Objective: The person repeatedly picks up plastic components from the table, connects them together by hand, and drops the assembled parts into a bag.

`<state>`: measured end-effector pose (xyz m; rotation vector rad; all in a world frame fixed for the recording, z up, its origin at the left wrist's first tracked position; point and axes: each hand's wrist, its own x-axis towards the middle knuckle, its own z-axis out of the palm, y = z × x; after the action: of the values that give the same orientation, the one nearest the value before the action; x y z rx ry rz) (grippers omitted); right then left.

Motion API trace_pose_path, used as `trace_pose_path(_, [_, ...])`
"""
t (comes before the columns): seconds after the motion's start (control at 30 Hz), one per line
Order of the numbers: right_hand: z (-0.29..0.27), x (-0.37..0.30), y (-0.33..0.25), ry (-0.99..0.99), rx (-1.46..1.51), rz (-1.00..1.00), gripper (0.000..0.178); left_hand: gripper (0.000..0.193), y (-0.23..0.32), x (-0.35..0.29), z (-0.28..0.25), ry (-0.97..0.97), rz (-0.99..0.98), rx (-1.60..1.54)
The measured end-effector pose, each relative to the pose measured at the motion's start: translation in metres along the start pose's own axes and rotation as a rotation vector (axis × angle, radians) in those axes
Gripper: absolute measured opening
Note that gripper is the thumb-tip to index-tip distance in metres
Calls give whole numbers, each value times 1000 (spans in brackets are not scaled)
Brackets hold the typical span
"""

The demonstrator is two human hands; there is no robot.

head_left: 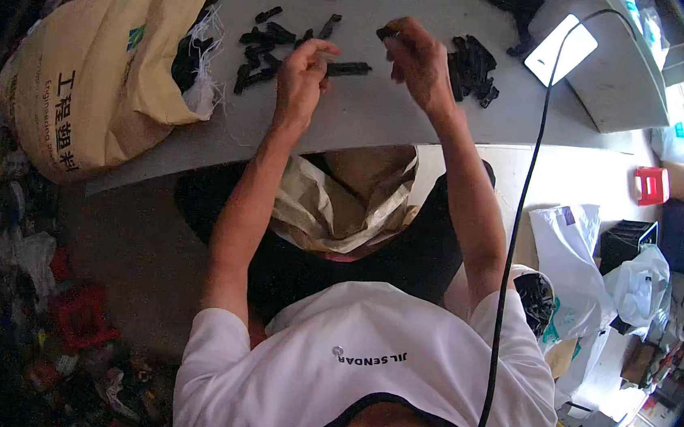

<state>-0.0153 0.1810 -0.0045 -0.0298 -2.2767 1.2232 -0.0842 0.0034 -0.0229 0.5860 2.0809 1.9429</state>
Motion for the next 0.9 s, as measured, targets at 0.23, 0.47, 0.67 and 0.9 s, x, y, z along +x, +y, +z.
trace_pose_path(0.23, [22, -41, -23, 41, 583, 212, 15, 19, -3, -28, 3, -168, -109, -330])
trace_pose_path(0.47, [7, -56, -31, 119, 613, 251, 13, 22, 6, -56, 30, -16, 212, 117])
trace_pose_path(0.67, [10, -63, -17, 178, 574, 242, 18, 11, 10, -59, 23, -36, 98, 37])
trace_pose_path(0.9, [4, -74, -43, 35, 619, 337, 11, 12, 9, -51, 12, 59, 14, -206])
